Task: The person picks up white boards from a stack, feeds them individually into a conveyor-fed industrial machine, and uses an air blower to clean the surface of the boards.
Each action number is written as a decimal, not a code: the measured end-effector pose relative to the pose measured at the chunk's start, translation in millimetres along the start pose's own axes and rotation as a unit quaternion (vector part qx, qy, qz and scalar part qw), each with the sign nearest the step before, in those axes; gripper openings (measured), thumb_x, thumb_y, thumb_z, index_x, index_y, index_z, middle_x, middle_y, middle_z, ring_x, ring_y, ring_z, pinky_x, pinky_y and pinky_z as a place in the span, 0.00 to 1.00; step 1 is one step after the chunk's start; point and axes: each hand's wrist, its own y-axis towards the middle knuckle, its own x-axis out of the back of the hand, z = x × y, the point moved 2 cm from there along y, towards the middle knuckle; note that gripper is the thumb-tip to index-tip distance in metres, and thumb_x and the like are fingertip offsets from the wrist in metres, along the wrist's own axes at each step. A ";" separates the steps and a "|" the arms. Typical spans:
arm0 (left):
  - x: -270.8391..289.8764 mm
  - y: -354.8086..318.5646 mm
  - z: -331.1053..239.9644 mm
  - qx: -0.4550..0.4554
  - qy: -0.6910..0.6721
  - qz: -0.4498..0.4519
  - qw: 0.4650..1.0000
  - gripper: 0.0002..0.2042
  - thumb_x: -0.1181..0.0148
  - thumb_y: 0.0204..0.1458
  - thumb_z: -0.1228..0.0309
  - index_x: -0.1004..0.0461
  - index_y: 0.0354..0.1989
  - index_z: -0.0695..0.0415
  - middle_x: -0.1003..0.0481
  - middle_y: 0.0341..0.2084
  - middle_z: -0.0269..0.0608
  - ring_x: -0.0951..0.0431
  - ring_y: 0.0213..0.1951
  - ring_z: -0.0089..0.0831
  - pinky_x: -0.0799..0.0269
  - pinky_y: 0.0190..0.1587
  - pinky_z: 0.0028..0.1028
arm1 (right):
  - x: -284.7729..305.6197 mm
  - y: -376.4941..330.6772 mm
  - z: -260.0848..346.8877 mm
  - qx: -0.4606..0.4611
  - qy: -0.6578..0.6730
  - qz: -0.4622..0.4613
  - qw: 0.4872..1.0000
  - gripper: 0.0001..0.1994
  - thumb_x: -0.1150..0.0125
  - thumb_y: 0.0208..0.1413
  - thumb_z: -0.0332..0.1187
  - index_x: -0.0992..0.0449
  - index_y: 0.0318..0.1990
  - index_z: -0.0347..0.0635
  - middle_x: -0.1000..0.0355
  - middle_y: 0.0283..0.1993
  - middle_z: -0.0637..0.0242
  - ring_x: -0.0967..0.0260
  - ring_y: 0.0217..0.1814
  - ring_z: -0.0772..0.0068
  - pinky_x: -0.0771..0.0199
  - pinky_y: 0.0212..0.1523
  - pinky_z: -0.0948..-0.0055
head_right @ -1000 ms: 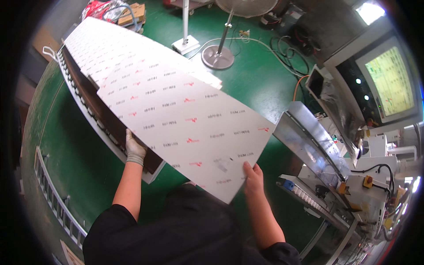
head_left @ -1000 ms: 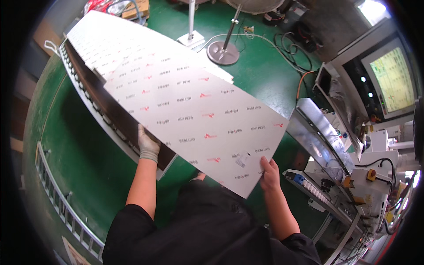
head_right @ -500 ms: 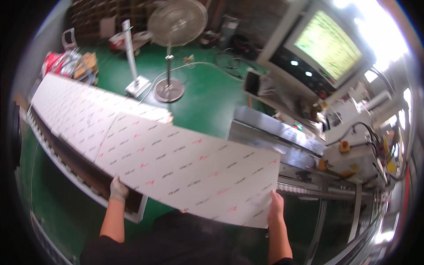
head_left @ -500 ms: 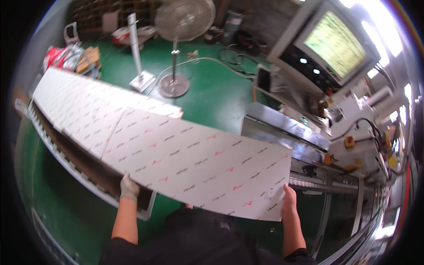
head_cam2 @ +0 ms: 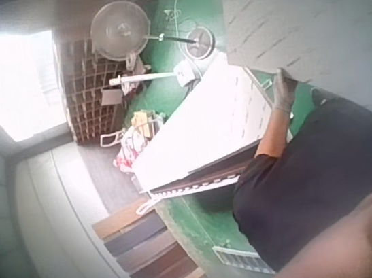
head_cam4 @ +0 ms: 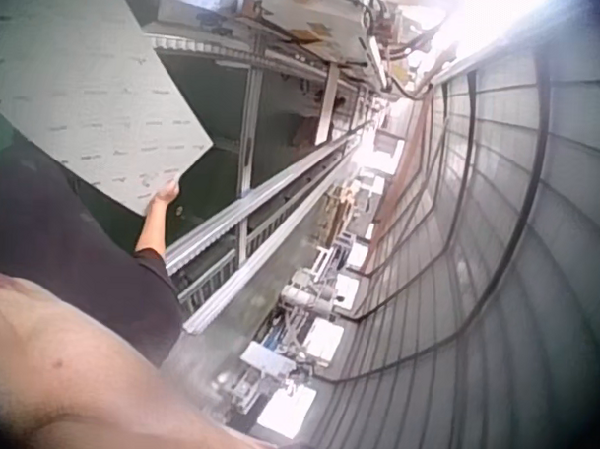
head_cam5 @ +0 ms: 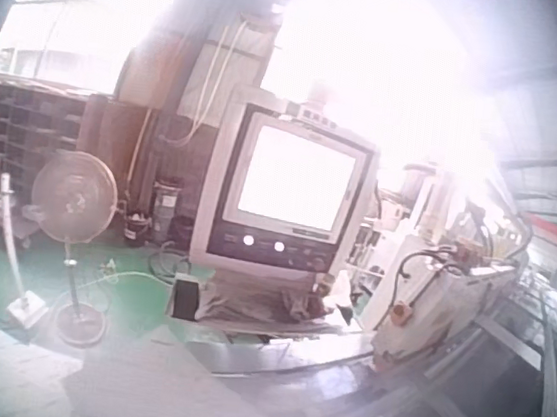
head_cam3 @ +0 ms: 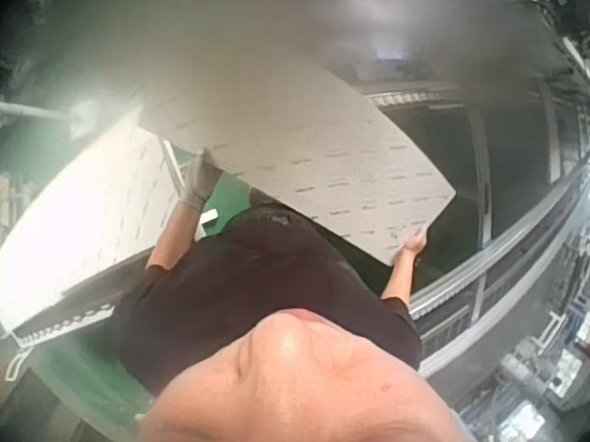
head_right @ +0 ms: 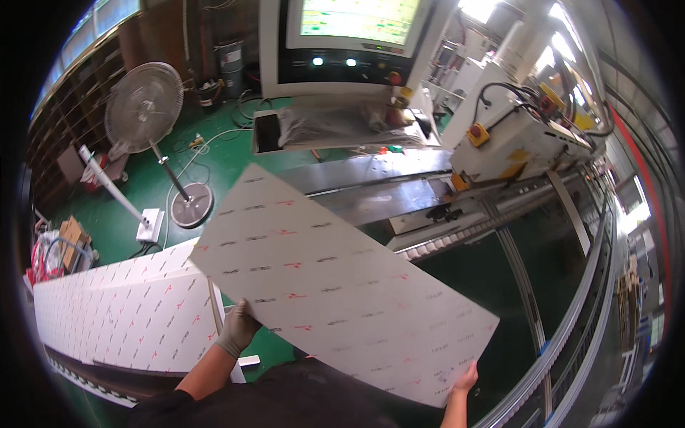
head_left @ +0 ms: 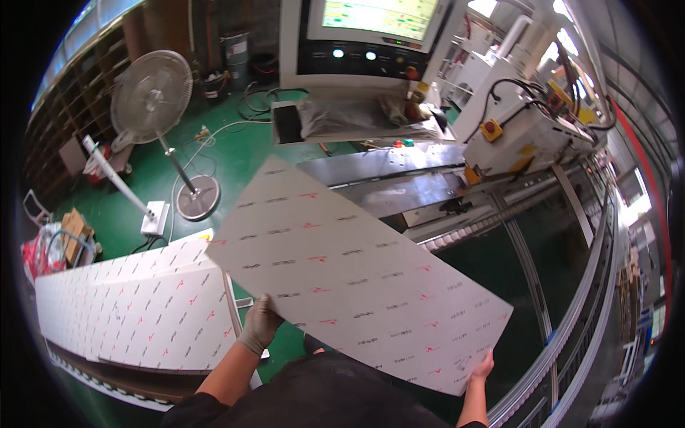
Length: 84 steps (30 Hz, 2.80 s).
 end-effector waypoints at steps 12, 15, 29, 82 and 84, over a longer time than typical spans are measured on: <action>-119.9 99.4 65.8 0.168 0.252 0.171 0.938 0.18 0.51 0.68 0.67 0.35 0.61 0.65 0.28 0.58 0.47 0.26 0.60 0.41 0.32 0.66 0.44 | 143.7 -217.9 -74.7 -0.062 0.074 -0.249 0.964 0.30 0.56 0.68 0.50 0.30 0.63 0.29 0.26 0.60 0.54 0.25 0.58 0.55 0.26 0.60 0.58; -137.0 114.5 42.0 0.169 0.577 0.185 0.777 0.15 0.50 0.67 0.64 0.26 0.50 0.63 0.21 0.44 0.45 0.20 0.50 0.38 0.25 0.55 0.38 | 142.8 -259.6 -103.7 -0.080 0.026 -0.316 0.945 0.30 0.53 0.69 0.50 0.28 0.60 0.28 0.24 0.57 0.54 0.25 0.56 0.57 0.25 0.58 0.61; -369.4 395.6 114.3 -0.294 0.835 0.096 0.456 0.21 0.47 0.61 0.56 0.25 0.55 0.58 0.30 0.64 0.51 0.33 0.67 0.48 0.40 0.68 0.40 | 175.3 -200.9 -92.0 -0.141 -0.121 -0.352 0.917 0.30 0.48 0.69 0.53 0.25 0.54 0.26 0.23 0.51 0.56 0.25 0.49 0.63 0.25 0.53 0.65; -287.5 353.6 110.0 -0.220 0.899 -0.077 0.371 0.46 0.50 0.61 0.43 0.48 0.69 0.80 0.51 0.73 0.63 0.57 0.76 0.54 0.69 0.77 0.49 | 161.4 -26.1 1.1 -0.166 -0.067 -0.417 0.891 0.36 0.50 0.68 0.57 0.32 0.64 0.27 0.28 0.64 0.53 0.28 0.63 0.54 0.29 0.63 0.61; -303.9 366.3 124.1 -0.215 0.899 -0.075 0.373 0.45 0.51 0.62 0.44 0.49 0.70 0.79 0.52 0.74 0.63 0.58 0.76 0.55 0.69 0.76 0.49 | 166.3 -7.8 8.5 -0.154 -0.076 -0.431 0.886 0.36 0.49 0.67 0.57 0.32 0.64 0.28 0.28 0.63 0.53 0.28 0.62 0.55 0.29 0.62 0.61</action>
